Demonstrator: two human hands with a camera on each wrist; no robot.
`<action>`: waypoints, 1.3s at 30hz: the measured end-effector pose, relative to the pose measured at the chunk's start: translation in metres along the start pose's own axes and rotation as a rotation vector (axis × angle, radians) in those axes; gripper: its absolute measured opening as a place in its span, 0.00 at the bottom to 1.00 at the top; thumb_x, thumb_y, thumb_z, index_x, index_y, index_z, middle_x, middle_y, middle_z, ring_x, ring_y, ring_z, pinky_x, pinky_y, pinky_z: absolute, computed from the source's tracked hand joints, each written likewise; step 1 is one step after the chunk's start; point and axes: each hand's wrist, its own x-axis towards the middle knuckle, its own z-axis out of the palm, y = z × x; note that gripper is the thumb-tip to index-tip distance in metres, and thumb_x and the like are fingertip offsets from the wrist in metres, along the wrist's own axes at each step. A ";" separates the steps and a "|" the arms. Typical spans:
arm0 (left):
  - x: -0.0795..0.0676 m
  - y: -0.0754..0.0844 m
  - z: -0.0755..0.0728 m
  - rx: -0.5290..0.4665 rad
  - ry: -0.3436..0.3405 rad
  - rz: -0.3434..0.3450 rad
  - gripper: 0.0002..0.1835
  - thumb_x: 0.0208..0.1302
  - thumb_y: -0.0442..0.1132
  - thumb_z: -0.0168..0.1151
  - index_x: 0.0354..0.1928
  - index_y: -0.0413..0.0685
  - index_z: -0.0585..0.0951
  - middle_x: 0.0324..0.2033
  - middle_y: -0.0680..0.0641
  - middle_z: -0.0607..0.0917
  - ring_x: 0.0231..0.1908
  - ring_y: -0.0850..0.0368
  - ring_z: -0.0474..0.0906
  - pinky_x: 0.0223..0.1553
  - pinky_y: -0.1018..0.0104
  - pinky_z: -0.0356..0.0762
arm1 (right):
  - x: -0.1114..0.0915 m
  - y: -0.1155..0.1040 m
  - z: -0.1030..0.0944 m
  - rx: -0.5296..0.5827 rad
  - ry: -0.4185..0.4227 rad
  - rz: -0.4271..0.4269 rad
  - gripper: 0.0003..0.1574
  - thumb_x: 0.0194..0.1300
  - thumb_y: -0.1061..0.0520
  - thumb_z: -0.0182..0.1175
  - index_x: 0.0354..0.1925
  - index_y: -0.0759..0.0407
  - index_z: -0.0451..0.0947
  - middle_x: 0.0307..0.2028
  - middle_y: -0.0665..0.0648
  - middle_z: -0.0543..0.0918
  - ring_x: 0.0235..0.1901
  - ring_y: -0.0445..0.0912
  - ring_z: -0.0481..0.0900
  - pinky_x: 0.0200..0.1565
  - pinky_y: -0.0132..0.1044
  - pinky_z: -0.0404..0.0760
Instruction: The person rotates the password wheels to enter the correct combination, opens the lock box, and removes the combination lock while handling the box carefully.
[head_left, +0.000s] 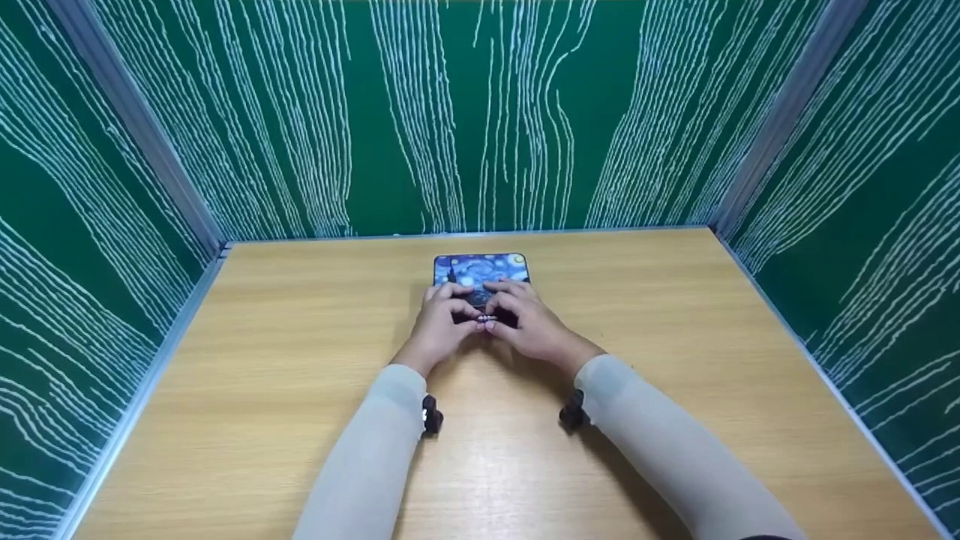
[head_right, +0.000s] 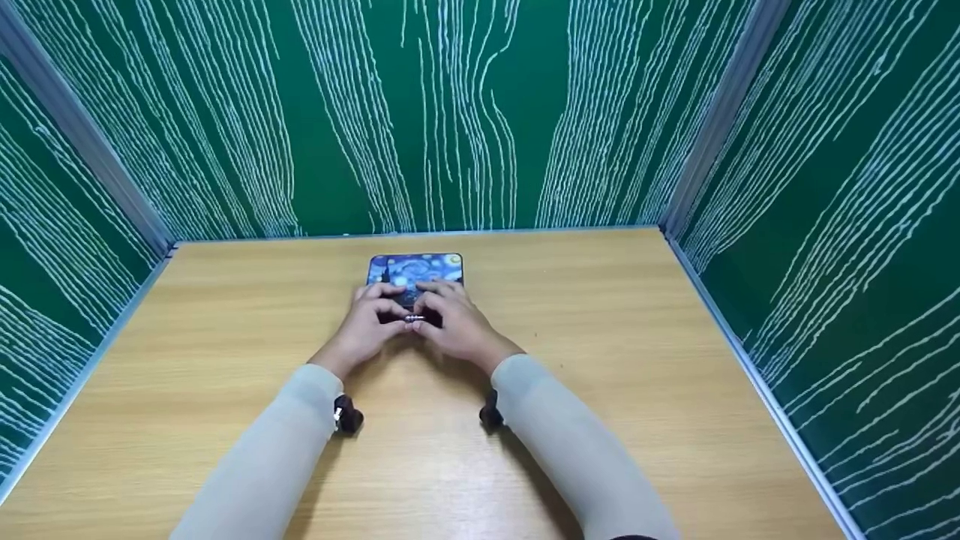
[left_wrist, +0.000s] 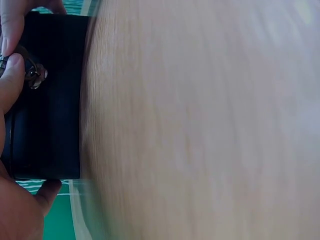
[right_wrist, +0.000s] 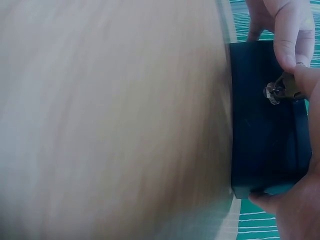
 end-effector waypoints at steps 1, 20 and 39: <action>0.000 0.000 0.000 -0.002 0.002 0.012 0.03 0.68 0.38 0.83 0.41 0.49 0.96 0.74 0.51 0.82 0.81 0.44 0.64 0.88 0.47 0.62 | 0.000 0.000 0.000 0.004 0.002 -0.003 0.11 0.81 0.48 0.70 0.54 0.50 0.84 0.86 0.54 0.70 0.88 0.63 0.58 0.88 0.71 0.55; 0.002 0.004 -0.005 -0.007 -0.011 -0.030 0.05 0.69 0.41 0.83 0.44 0.52 0.97 0.76 0.53 0.80 0.83 0.44 0.63 0.89 0.48 0.60 | 0.006 0.001 -0.004 0.016 0.015 -0.011 0.06 0.78 0.60 0.72 0.46 0.53 0.83 0.85 0.56 0.73 0.89 0.65 0.57 0.89 0.69 0.53; -0.001 -0.003 -0.002 0.013 -0.023 0.001 0.08 0.71 0.45 0.81 0.46 0.50 0.97 0.75 0.52 0.81 0.82 0.44 0.64 0.88 0.48 0.61 | 0.004 0.003 0.005 0.018 0.026 -0.010 0.05 0.79 0.60 0.71 0.47 0.57 0.82 0.84 0.61 0.74 0.87 0.66 0.61 0.89 0.66 0.57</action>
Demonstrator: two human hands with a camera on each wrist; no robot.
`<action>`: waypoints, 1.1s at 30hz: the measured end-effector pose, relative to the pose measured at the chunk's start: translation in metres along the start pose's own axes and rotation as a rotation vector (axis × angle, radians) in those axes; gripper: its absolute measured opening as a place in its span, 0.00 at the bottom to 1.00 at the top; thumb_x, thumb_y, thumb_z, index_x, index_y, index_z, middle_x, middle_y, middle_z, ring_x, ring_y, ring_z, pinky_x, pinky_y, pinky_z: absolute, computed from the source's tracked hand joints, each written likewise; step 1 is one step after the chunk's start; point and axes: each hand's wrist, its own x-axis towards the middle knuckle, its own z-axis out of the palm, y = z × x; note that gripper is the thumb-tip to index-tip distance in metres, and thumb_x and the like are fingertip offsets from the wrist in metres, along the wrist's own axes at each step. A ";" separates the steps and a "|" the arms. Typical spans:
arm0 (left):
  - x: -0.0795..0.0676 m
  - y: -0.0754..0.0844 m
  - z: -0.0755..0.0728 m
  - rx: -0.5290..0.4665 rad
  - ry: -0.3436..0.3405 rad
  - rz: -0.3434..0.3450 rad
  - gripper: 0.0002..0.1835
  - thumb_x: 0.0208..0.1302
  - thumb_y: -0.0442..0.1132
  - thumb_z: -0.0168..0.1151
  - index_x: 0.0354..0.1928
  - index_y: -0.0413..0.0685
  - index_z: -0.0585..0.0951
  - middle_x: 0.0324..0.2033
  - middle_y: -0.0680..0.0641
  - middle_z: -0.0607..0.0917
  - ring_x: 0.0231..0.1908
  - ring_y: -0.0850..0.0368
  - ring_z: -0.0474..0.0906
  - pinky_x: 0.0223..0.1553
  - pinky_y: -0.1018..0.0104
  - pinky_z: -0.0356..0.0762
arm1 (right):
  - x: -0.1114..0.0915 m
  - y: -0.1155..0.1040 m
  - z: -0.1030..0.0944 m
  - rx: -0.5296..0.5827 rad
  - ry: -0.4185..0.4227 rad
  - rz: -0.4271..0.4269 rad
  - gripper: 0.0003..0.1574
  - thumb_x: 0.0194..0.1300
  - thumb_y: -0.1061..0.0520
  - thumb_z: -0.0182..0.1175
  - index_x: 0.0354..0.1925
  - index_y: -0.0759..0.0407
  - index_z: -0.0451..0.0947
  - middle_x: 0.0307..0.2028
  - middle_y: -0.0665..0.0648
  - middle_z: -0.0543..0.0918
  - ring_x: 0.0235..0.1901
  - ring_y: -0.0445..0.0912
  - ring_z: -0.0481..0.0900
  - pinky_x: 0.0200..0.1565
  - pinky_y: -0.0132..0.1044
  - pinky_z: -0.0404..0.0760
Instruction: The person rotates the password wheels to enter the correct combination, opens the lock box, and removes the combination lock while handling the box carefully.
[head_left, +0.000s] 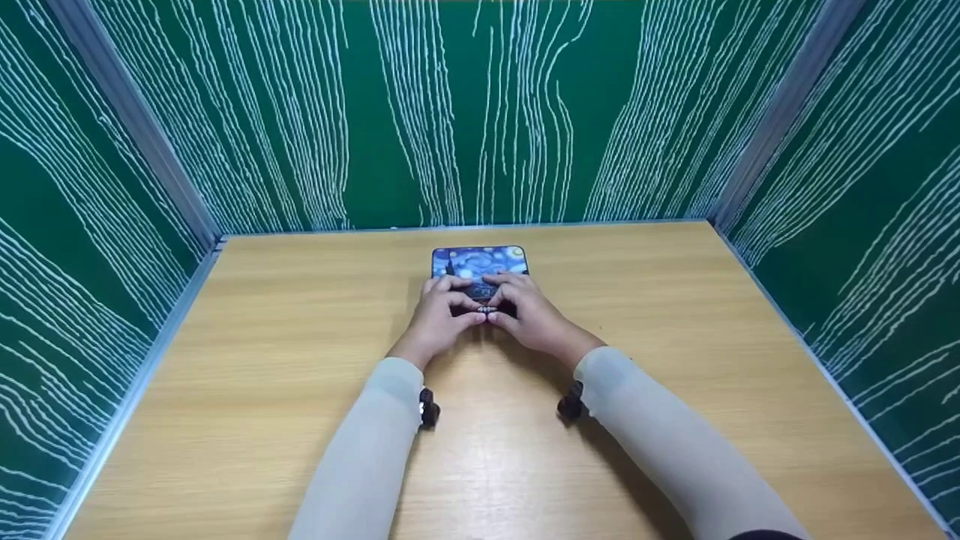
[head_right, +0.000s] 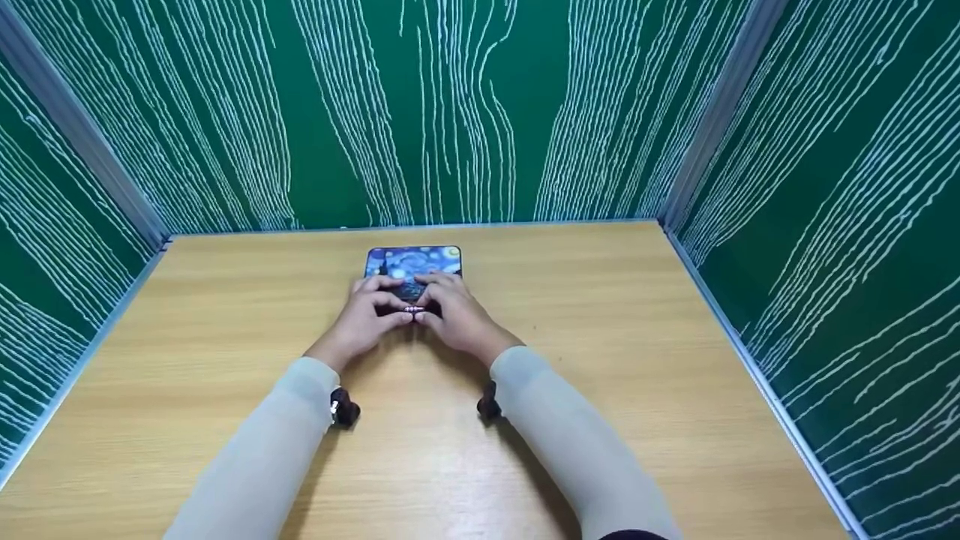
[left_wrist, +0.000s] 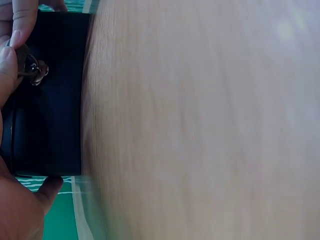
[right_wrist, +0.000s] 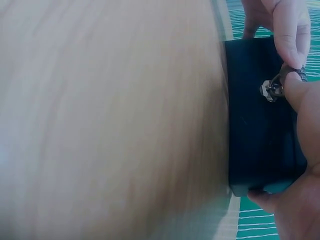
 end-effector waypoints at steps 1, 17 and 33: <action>0.000 0.000 0.000 0.000 0.000 -0.003 0.09 0.72 0.45 0.81 0.46 0.50 0.97 0.75 0.52 0.81 0.82 0.44 0.64 0.88 0.48 0.61 | 0.000 0.000 0.000 -0.003 0.000 0.001 0.05 0.80 0.60 0.71 0.47 0.57 0.82 0.84 0.60 0.74 0.87 0.66 0.61 0.89 0.66 0.57; -0.002 0.001 -0.002 -0.005 -0.002 0.001 0.10 0.68 0.44 0.84 0.47 0.50 0.97 0.76 0.51 0.80 0.83 0.42 0.63 0.89 0.46 0.59 | 0.000 -0.001 -0.002 -0.002 -0.015 0.027 0.05 0.81 0.60 0.70 0.47 0.53 0.82 0.85 0.56 0.73 0.89 0.65 0.58 0.89 0.69 0.56; -0.001 0.001 0.001 -0.009 0.006 0.005 0.09 0.71 0.44 0.81 0.47 0.49 0.97 0.75 0.50 0.81 0.82 0.42 0.64 0.87 0.46 0.62 | 0.000 0.001 -0.001 -0.033 -0.009 -0.015 0.05 0.80 0.60 0.70 0.47 0.58 0.81 0.84 0.60 0.74 0.87 0.65 0.61 0.89 0.66 0.58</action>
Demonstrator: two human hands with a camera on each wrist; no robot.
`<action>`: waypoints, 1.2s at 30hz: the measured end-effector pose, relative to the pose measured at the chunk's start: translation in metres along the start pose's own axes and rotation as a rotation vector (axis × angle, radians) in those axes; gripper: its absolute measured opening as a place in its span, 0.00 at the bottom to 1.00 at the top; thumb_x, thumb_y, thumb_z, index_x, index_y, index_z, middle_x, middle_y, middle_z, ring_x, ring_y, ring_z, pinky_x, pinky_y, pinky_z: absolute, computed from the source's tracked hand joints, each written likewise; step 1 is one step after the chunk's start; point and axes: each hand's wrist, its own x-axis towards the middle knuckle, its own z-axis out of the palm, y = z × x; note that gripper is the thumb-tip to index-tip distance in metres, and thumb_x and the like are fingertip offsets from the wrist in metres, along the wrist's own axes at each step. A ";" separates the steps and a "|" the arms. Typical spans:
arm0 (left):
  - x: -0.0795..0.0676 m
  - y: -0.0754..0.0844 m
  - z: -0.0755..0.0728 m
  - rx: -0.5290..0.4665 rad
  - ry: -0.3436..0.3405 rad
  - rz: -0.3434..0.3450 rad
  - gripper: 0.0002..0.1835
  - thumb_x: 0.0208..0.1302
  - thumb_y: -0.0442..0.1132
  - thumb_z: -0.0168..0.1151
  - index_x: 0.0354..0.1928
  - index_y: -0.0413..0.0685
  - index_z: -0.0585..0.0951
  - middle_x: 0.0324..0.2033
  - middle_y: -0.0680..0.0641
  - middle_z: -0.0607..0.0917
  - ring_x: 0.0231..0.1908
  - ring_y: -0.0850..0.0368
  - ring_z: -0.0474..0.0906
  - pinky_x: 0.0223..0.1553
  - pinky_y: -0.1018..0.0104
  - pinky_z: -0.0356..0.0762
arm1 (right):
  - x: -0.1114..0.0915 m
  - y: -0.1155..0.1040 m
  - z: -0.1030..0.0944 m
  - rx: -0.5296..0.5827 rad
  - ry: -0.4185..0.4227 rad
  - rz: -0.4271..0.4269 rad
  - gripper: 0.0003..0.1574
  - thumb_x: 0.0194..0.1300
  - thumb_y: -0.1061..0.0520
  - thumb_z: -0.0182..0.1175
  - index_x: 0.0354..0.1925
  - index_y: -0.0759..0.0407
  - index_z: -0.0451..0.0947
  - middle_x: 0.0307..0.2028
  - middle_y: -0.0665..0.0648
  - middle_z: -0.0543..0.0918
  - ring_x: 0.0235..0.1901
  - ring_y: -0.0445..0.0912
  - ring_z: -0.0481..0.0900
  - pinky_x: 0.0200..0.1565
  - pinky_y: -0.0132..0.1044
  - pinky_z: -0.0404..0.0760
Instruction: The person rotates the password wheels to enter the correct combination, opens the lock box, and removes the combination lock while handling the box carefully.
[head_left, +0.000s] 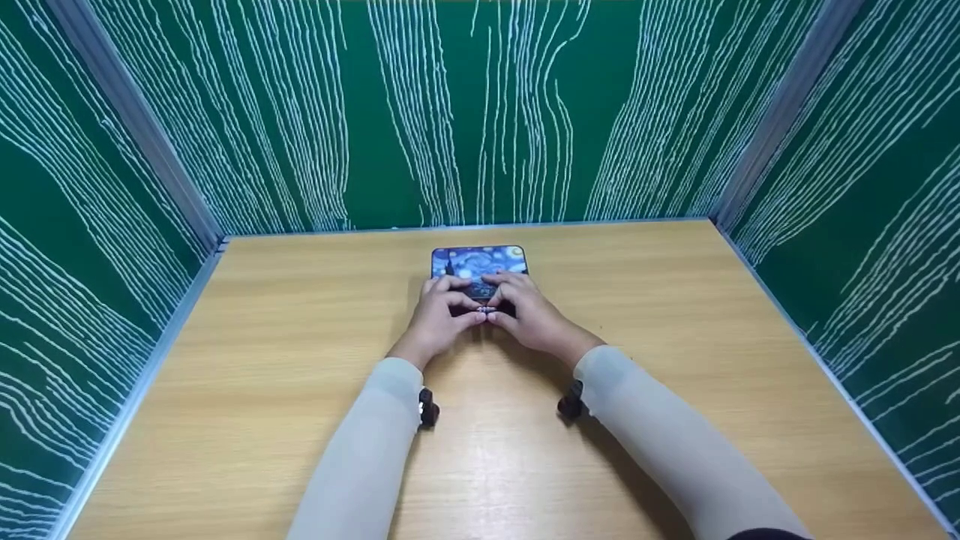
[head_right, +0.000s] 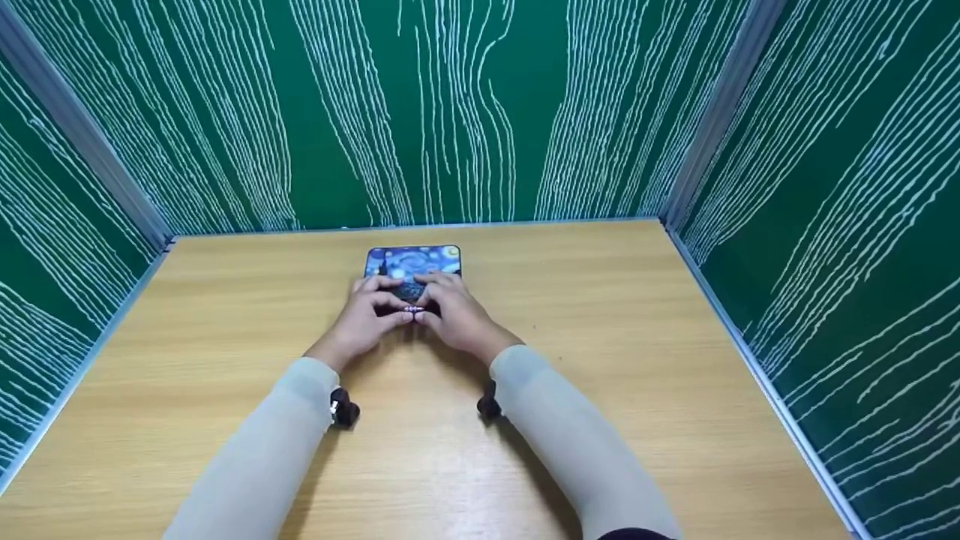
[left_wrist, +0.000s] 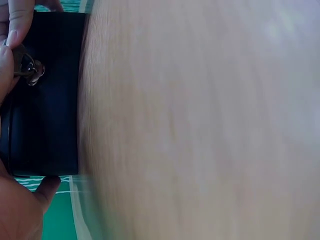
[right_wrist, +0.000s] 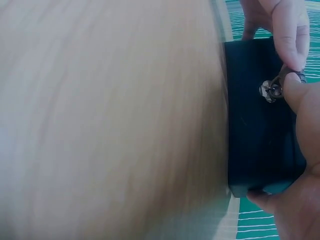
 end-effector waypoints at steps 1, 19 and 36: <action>0.000 0.001 0.000 -0.002 -0.003 -0.012 0.10 0.71 0.45 0.81 0.48 0.49 0.97 0.75 0.50 0.81 0.82 0.42 0.63 0.88 0.46 0.61 | 0.000 0.000 0.000 0.002 -0.003 0.003 0.05 0.80 0.60 0.70 0.48 0.58 0.81 0.84 0.60 0.74 0.87 0.65 0.61 0.89 0.65 0.58; 0.000 0.000 -0.001 -0.007 -0.003 -0.003 0.09 0.70 0.44 0.82 0.47 0.50 0.97 0.75 0.50 0.81 0.82 0.42 0.64 0.88 0.46 0.62 | 0.000 0.000 0.000 0.017 0.004 -0.002 0.06 0.79 0.60 0.71 0.46 0.57 0.81 0.84 0.60 0.74 0.87 0.66 0.61 0.89 0.66 0.58; 0.000 -0.001 -0.001 0.004 0.005 0.018 0.08 0.69 0.42 0.84 0.46 0.49 0.97 0.74 0.50 0.82 0.81 0.42 0.64 0.88 0.46 0.62 | -0.001 0.001 -0.001 0.016 -0.006 -0.006 0.06 0.79 0.58 0.71 0.47 0.56 0.81 0.85 0.60 0.73 0.86 0.65 0.61 0.88 0.66 0.59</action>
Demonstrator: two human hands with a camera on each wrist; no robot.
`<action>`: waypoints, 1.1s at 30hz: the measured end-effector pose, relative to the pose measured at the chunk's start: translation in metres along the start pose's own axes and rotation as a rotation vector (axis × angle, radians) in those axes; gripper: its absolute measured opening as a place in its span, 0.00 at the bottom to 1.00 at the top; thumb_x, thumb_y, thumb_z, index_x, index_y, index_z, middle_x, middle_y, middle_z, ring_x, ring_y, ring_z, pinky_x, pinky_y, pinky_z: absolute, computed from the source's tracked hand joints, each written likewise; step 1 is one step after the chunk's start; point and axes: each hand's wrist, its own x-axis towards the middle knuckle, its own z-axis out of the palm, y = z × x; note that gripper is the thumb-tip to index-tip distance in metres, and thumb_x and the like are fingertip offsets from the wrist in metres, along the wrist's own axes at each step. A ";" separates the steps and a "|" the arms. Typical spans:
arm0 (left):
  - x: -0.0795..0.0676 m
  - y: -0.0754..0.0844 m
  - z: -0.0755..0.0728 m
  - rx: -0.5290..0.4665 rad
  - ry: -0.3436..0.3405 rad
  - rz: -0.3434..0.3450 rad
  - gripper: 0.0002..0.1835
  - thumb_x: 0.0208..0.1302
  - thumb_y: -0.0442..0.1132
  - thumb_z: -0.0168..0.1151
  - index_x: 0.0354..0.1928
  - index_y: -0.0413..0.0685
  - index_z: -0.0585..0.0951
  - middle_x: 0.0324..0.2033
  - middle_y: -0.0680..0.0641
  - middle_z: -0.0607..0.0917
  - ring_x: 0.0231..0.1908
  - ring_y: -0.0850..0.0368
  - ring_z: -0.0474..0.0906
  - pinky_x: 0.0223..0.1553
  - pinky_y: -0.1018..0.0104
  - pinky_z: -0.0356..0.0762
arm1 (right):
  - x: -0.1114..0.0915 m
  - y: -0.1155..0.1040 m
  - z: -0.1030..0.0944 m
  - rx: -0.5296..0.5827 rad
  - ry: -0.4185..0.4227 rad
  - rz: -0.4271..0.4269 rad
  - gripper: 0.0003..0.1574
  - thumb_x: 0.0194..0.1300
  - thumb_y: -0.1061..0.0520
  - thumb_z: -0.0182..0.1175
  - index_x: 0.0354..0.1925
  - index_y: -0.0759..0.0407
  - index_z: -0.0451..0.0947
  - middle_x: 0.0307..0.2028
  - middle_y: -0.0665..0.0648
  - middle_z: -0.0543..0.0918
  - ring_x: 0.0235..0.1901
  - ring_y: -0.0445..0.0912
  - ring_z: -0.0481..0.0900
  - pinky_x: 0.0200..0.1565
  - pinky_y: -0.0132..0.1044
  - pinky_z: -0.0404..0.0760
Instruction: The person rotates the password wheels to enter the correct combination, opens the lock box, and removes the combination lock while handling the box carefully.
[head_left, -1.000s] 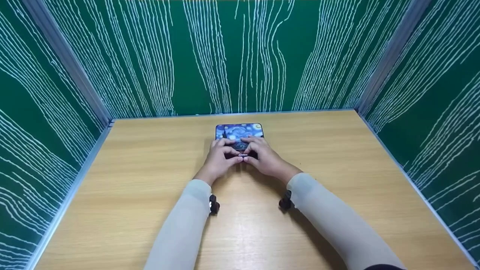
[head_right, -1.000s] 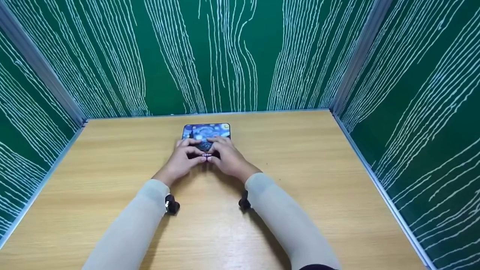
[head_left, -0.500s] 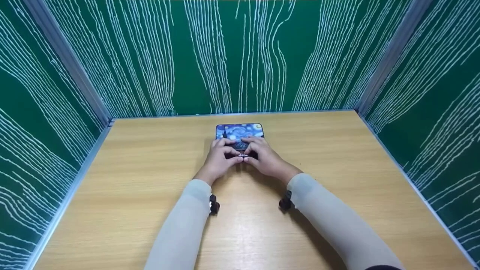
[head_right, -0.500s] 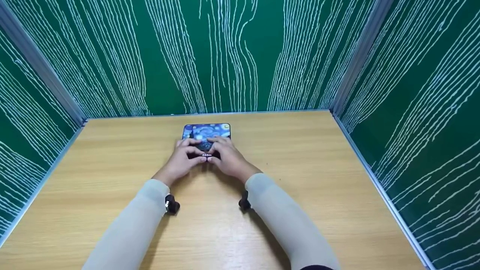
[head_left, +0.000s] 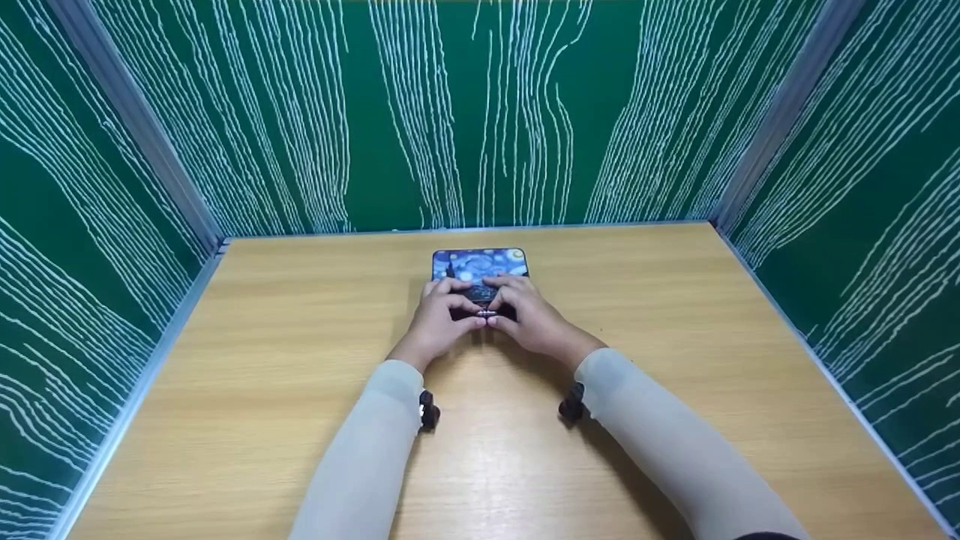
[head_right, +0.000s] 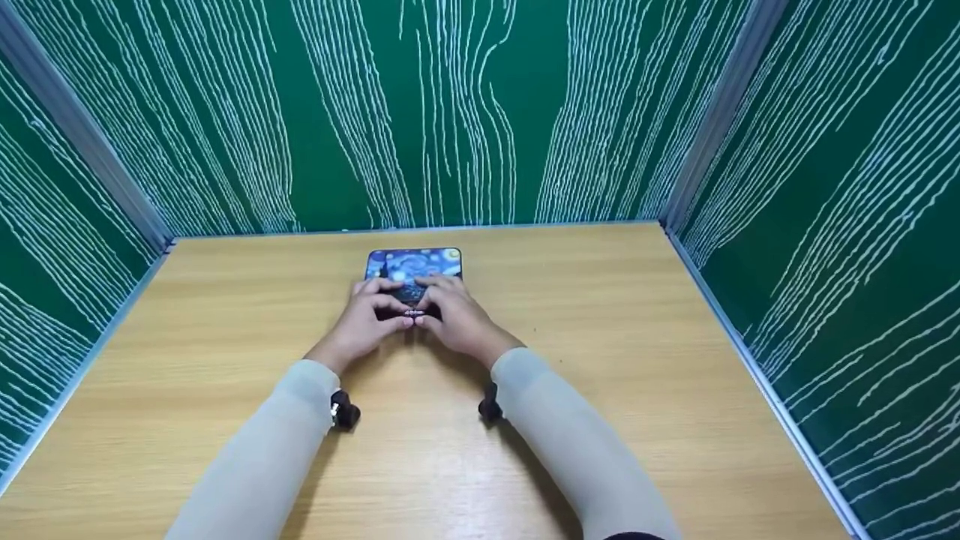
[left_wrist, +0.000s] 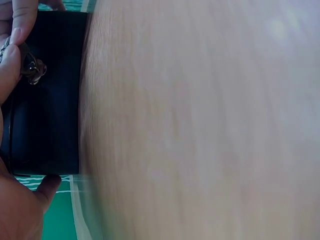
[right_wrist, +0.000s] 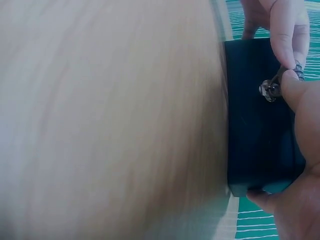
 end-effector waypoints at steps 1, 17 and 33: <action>0.000 0.000 0.000 -0.001 0.001 -0.002 0.08 0.69 0.42 0.83 0.45 0.48 0.97 0.74 0.50 0.82 0.81 0.42 0.65 0.88 0.46 0.62 | 0.000 0.000 0.000 0.002 0.000 0.000 0.06 0.79 0.58 0.71 0.47 0.56 0.81 0.85 0.60 0.73 0.86 0.65 0.61 0.88 0.67 0.59; -0.001 0.002 -0.001 -0.012 0.000 -0.014 0.10 0.66 0.44 0.86 0.45 0.49 0.97 0.74 0.50 0.81 0.81 0.43 0.64 0.88 0.47 0.62 | -0.002 -0.004 -0.003 0.010 -0.002 -0.007 0.06 0.80 0.59 0.70 0.47 0.57 0.81 0.84 0.60 0.73 0.87 0.65 0.60 0.89 0.67 0.58; -0.001 0.000 0.000 -0.030 0.006 -0.011 0.08 0.69 0.43 0.83 0.45 0.48 0.97 0.74 0.50 0.82 0.81 0.43 0.64 0.87 0.47 0.62 | 0.000 -0.002 0.000 -0.002 0.005 -0.002 0.06 0.80 0.59 0.71 0.46 0.56 0.81 0.84 0.60 0.74 0.86 0.64 0.62 0.88 0.65 0.59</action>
